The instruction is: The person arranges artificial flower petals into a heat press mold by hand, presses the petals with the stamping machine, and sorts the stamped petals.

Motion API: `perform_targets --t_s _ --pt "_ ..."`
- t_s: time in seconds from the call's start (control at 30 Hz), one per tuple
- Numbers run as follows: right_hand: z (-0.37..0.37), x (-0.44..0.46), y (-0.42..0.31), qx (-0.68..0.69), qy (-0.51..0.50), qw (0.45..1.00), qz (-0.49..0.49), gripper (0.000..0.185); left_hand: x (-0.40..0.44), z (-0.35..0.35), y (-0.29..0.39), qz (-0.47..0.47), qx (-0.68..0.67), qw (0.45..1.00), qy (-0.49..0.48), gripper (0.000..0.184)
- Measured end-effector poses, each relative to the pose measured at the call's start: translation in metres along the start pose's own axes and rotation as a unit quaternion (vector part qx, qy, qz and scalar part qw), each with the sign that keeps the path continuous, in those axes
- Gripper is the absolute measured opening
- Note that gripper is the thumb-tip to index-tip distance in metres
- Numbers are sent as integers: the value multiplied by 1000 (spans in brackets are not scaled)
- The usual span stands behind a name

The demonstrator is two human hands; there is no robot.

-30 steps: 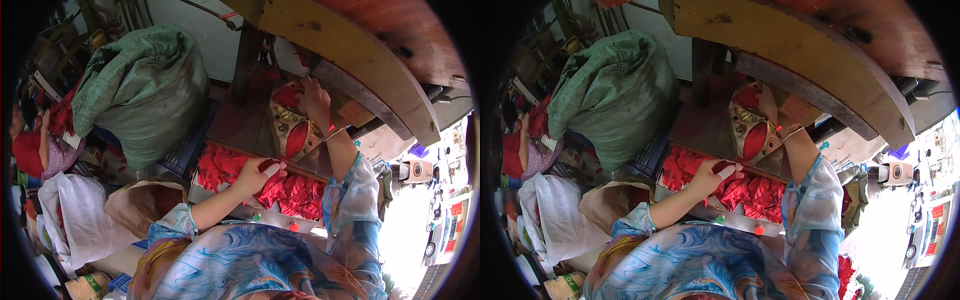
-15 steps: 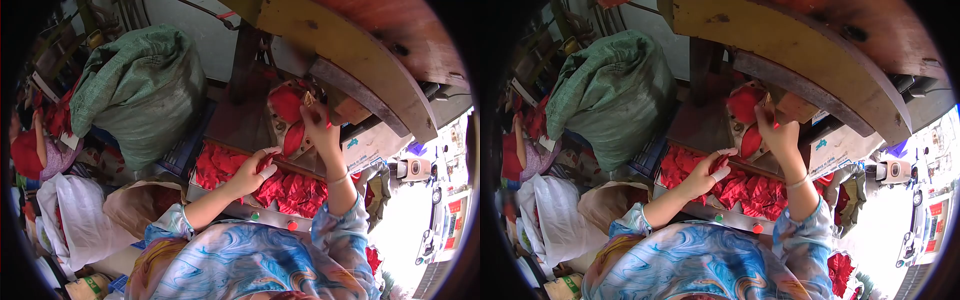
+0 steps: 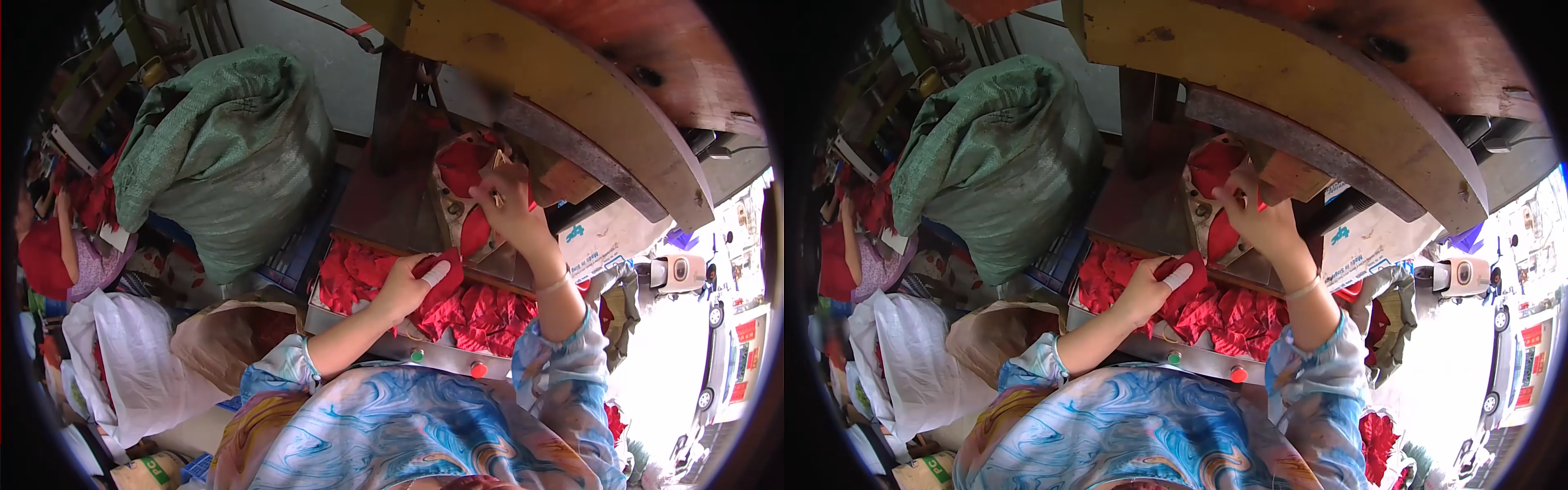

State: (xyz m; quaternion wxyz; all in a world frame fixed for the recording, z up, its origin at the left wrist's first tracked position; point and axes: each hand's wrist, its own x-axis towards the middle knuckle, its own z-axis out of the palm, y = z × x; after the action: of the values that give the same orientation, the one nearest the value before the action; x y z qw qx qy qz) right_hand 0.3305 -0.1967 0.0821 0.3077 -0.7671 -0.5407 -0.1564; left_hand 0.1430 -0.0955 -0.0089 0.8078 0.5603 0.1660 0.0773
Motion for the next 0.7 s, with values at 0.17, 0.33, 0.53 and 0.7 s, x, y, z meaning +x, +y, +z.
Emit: perform_targets --t_s 0.17,0.33,0.53,0.7 --pt "-20 -38 -43 167 -107 979 -39 14 -2 -1 1 -28 -56 997 -50 36" --pt "-60 -47 15 35 12 973 227 16 -8 6 7 -26 -21 973 -227 40" --pt "-53 -10 112 138 59 973 173 28 -2 13 -16 -92 -13 968 -234 33" --pt "-14 15 148 -26 16 999 24 46 -1 21 -20 -42 29 993 -109 24"
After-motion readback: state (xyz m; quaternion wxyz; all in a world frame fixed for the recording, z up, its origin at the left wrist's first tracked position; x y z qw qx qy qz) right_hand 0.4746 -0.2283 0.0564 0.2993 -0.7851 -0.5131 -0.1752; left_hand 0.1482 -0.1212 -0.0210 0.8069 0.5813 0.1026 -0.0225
